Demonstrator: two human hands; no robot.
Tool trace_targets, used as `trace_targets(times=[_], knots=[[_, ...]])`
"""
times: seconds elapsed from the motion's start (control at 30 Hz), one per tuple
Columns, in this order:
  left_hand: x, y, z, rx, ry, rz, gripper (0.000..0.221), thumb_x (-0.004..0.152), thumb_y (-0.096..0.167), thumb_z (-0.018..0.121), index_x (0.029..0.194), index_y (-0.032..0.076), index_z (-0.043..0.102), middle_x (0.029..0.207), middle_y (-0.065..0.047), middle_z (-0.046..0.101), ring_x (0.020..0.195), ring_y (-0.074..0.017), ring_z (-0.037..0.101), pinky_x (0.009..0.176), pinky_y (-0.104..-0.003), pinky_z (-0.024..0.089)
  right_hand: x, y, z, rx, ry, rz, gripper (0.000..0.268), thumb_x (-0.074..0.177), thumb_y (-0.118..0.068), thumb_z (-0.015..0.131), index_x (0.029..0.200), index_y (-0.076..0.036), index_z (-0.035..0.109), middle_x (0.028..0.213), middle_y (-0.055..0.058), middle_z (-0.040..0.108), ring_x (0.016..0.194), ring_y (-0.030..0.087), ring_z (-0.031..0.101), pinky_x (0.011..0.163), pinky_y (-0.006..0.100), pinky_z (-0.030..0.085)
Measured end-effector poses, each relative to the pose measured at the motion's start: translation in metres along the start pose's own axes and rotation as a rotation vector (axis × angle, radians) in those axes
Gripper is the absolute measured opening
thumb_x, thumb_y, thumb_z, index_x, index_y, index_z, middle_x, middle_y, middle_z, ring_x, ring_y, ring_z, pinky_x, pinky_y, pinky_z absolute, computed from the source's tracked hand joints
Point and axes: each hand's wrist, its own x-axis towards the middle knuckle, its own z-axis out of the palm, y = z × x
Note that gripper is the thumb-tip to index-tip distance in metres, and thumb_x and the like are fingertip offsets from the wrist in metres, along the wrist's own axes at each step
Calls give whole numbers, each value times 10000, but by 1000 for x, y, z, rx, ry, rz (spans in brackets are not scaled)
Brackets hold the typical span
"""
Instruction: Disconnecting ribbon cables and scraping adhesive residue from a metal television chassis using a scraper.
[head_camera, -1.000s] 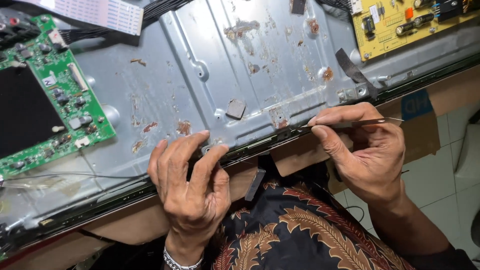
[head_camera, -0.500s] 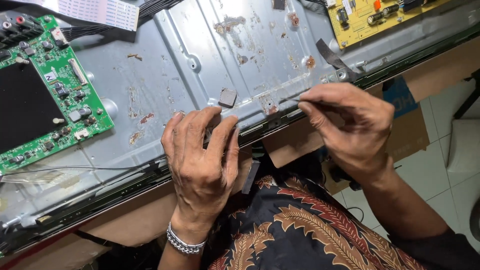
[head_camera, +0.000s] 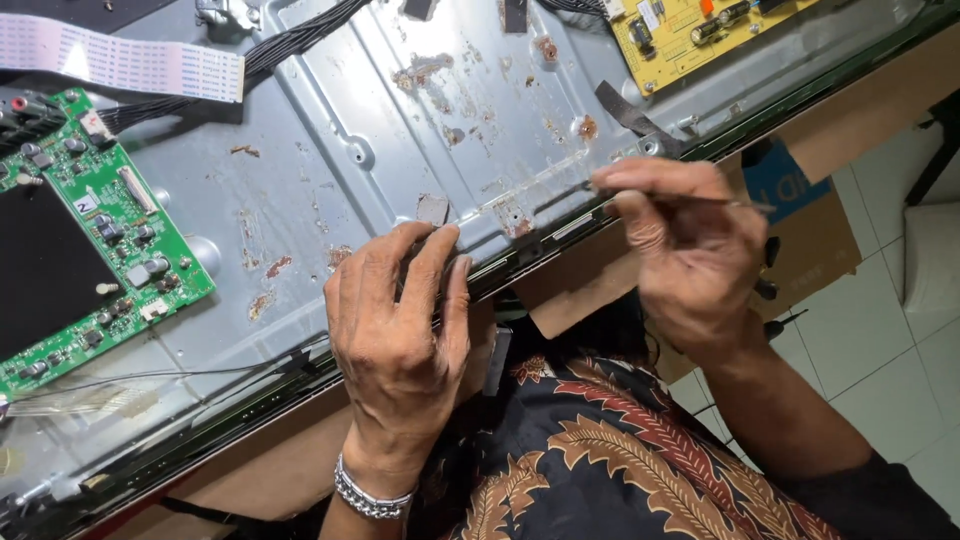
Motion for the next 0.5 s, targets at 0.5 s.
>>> trace_targets(times=[0.5], knots=[[-2,3,5,94,-30,16,156,999,120,740,1136,44,752,1181,-144,693,1047,-329,659,970,-470,494,-1,7,-27,-69,25,-36,127,1048,17,696,1167,-23,676,1124,165,742,730,84,652,585,148,517]])
